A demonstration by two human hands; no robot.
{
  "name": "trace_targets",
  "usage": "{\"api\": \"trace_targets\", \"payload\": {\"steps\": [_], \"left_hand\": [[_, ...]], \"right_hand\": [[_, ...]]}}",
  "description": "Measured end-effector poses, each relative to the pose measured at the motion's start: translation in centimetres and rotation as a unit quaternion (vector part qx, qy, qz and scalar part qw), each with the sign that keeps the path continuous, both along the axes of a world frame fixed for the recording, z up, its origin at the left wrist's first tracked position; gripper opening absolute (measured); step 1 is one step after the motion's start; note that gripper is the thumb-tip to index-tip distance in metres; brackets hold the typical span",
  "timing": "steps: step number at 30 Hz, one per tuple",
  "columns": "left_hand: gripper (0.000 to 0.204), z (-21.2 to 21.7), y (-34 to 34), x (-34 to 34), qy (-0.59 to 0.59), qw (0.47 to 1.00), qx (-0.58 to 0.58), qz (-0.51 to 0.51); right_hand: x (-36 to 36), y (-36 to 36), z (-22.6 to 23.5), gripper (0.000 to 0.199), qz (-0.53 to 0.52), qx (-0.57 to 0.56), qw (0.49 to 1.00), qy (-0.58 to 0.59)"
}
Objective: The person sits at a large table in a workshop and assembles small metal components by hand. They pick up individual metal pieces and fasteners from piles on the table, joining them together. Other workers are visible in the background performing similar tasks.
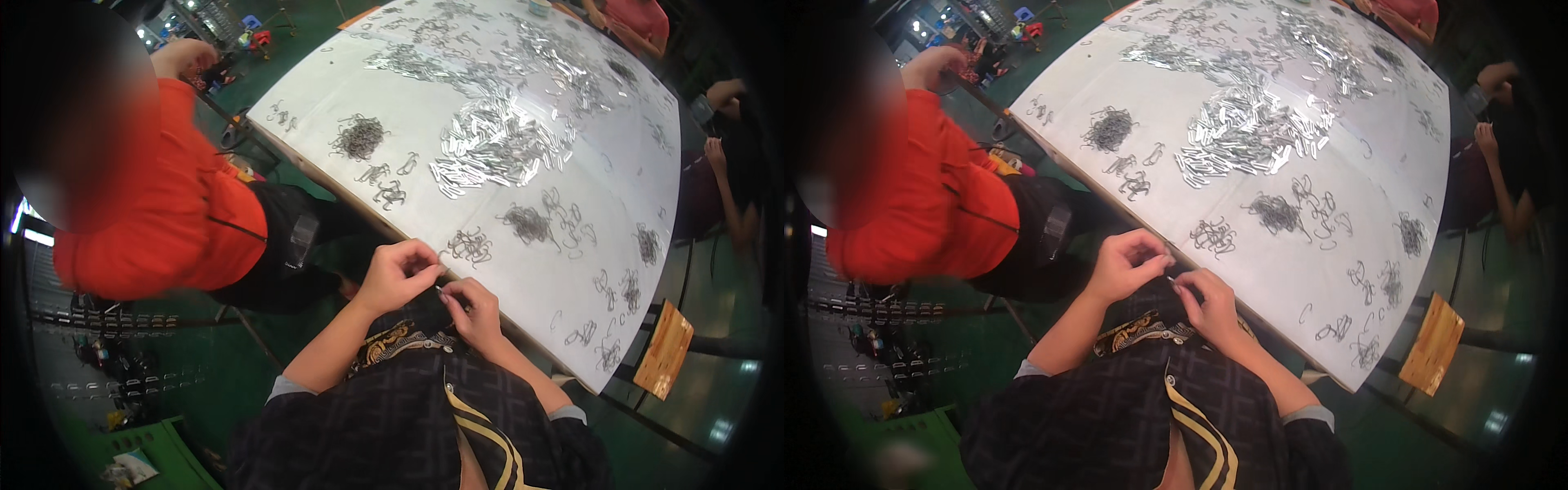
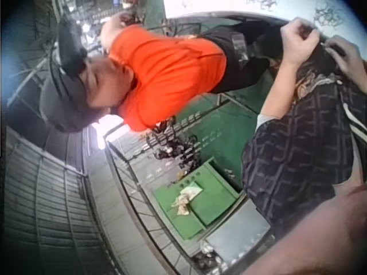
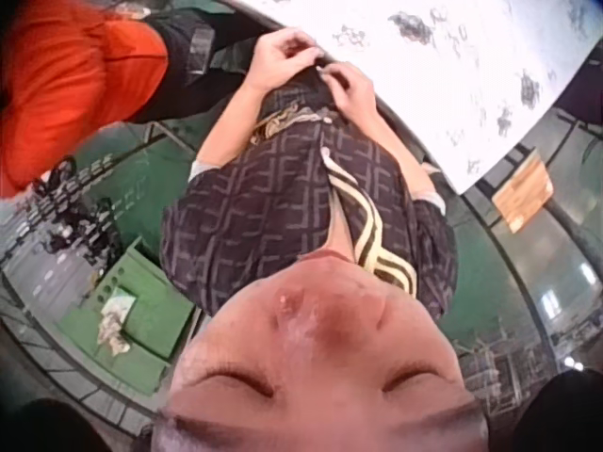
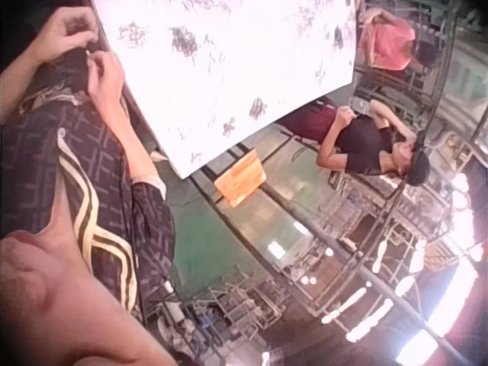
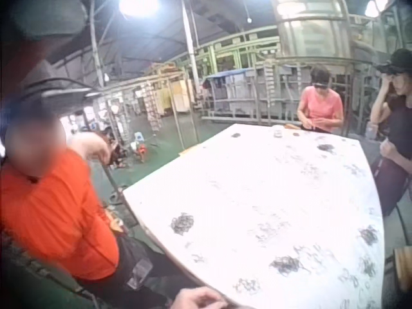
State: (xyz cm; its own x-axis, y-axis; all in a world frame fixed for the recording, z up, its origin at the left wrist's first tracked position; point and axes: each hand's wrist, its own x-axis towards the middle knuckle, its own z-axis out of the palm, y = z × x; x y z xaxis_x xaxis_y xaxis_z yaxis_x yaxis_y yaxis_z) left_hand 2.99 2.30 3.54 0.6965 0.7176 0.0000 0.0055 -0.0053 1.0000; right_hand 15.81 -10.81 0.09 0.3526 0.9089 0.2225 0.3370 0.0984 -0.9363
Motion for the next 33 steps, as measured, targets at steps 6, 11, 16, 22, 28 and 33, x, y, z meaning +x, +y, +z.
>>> {"api": "trace_targets", "payload": {"steps": [6, 11, 16, 22, 28, 33], "left_hand": [[0.006, -0.5, -2.0, -2.1, 0.015, 0.996, 0.082, 0.005], [0.004, -0.7, -2.3, -2.3, 0.055, 0.994, 0.099, -0.011], [0.005, -0.6, -2.8, -1.5, 0.014, 0.991, 0.135, 0.018], [0.009, -1.6, -3.1, -1.0, -0.056, 0.985, 0.163, -0.015], [0.009, -1.6, -3.2, -1.2, -0.092, 0.983, 0.161, -0.001], [0.010, -1.4, -3.0, -1.7, -0.080, 0.978, 0.195, -0.008]], "right_hand": [[-0.3, 0.3, -0.1, 0.010, -0.035, 0.005, 0.999, 0.016], [-0.4, 0.4, 0.1, 0.009, -0.042, 0.023, 0.999, -0.008], [-0.2, 0.2, 0.5, 0.012, -0.039, 0.016, 0.999, -0.022], [0.6, 0.1, 0.5, 0.013, -0.013, 0.054, 0.997, -0.059], [6.5, 2.3, -0.7, 0.006, -0.065, 0.082, 0.986, -0.132], [15.0, 7.7, -3.7, 0.016, -0.206, -0.056, 0.922, -0.323]]}}
